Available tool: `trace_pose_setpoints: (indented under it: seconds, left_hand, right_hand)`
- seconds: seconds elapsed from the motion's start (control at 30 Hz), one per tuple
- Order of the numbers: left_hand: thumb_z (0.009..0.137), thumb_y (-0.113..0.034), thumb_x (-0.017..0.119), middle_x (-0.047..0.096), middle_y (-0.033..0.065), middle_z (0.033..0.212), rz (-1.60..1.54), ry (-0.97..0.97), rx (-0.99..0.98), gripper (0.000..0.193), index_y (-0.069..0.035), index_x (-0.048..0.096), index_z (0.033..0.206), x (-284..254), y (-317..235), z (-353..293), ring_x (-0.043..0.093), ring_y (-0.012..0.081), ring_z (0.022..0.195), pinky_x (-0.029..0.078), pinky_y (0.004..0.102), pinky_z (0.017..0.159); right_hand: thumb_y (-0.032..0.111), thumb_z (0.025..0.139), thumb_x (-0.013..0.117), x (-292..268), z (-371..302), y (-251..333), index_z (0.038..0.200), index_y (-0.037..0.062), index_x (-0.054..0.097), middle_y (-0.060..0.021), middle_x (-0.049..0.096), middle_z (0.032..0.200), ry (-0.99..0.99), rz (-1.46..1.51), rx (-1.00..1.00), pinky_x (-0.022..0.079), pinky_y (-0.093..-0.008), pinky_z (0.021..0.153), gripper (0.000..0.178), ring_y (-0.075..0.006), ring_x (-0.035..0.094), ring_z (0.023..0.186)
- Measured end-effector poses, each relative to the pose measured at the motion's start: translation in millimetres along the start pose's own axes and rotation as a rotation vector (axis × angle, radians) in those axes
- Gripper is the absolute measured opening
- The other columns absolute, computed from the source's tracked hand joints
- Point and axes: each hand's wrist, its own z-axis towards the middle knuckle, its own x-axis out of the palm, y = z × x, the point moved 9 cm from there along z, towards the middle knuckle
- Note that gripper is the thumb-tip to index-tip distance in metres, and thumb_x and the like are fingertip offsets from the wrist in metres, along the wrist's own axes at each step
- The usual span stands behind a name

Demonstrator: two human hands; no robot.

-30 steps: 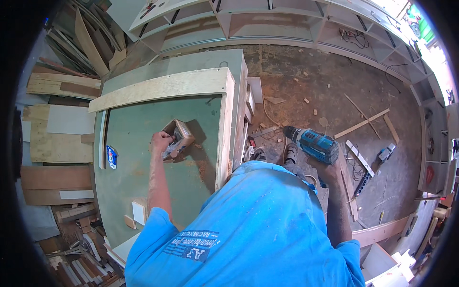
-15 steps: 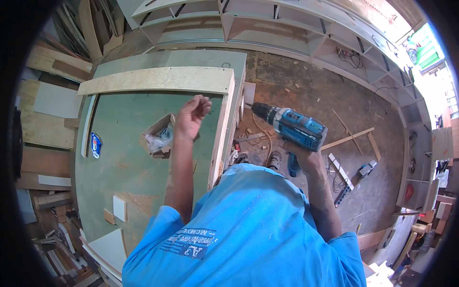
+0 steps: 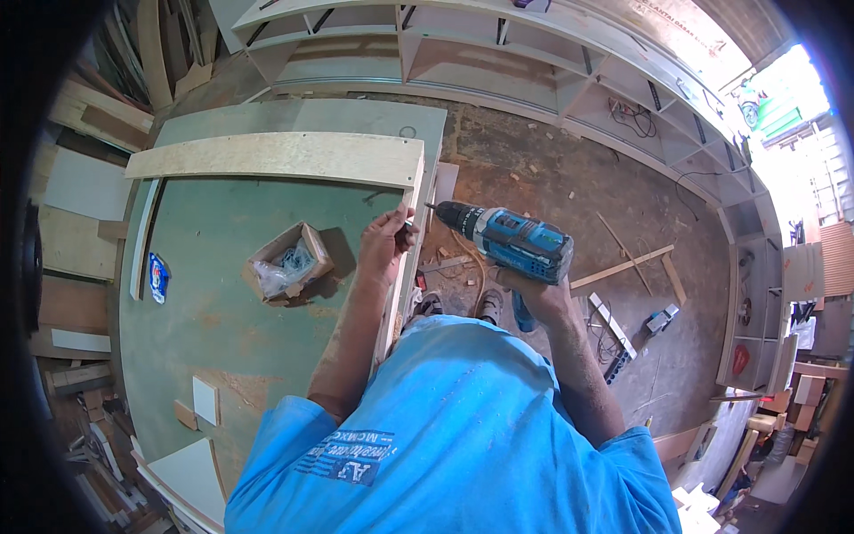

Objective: The person uses a power drill to drive screws into a wooden board to secure it to a frame, then picks up and positions a smaller wooden board against the frame.

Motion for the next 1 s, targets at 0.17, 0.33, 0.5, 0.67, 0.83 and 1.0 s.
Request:
trace_pose_setpoints:
  seconds: [0.17,0.33,0.5,0.67,0.83,1.0]
  left_hand:
    - [0.096,-0.025,0.072,0.068,0.0033,0.071,0.007,-0.092,-0.037,0.020,-0.006,0.070,0.097,-5.0,10.7,0.2,0.057,0.0077,0.055,0.041,0.0208,0.050]
    - [0.094,-0.020,0.074,0.070,0.0060,0.077,-0.094,-0.084,-0.007,0.017,-0.005,0.067,0.093,-2.7,1.8,4.6,0.058,0.0090,0.056,0.042,0.0213,0.050]
    - [0.095,-0.016,0.072,0.071,0.0116,0.086,-0.188,-0.053,-0.059,0.015,-0.004,0.063,0.096,-3.6,0.4,12.5,0.067,0.0152,0.066,0.055,0.0238,0.058]
    - [0.102,-0.019,0.060,0.071,0.0128,0.093,-0.146,-0.013,-0.087,0.014,-0.005,0.060,0.101,10.5,6.7,4.7,0.070,0.0182,0.075,0.060,0.0268,0.065]
    - [0.107,-0.023,0.049,0.071,0.0152,0.096,-0.120,0.049,-0.106,0.020,-0.005,0.057,0.104,16.4,15.2,3.9,0.070,0.0211,0.078,0.060,0.0311,0.069]
    - [0.109,-0.025,0.045,0.071,0.0172,0.098,-0.139,0.207,-0.168,0.025,-0.003,0.056,0.111,22.8,25.7,3.4,0.070,0.0231,0.083,0.060,0.0361,0.079]
  right_hand:
    - [-0.006,0.074,0.076,0.0,1.1,0.0,0.116,0.0051,0.068,-0.0068,0.074,0.101,-0.027,-0.012,0.003,0.055,-0.0289,0.074,0.045,-0.0146,0.069,0.084]
    - [-0.005,0.075,0.075,-3.0,2.4,2.0,0.124,0.0045,0.063,-0.0076,0.073,0.105,-0.020,0.018,0.009,0.056,-0.0293,0.075,0.052,-0.0153,0.069,0.090]
    - [-0.008,0.076,0.072,-3.6,2.2,0.1,0.133,0.0048,0.059,-0.0081,0.073,0.108,-0.002,0.008,0.038,0.057,-0.0303,0.079,0.059,-0.0160,0.070,0.097]
    - [-0.003,0.071,0.077,-4.7,-0.4,9.4,0.112,0.0046,0.069,-0.0061,0.074,0.094,-0.085,0.046,0.016,0.053,-0.0282,0.066,0.042,-0.0132,0.066,0.076]
    - [-0.004,0.072,0.077,-4.5,-1.6,8.0,0.111,0.0047,0.069,-0.0059,0.074,0.094,-0.088,0.030,0.038,0.053,-0.0283,0.066,0.042,-0.0132,0.066,0.076]
    - [-0.007,0.077,0.071,-3.2,-1.6,0.5,0.135,0.0048,0.057,-0.0090,0.073,0.108,-0.013,-0.020,0.093,0.056,-0.0320,0.083,0.061,-0.0178,0.070,0.100]
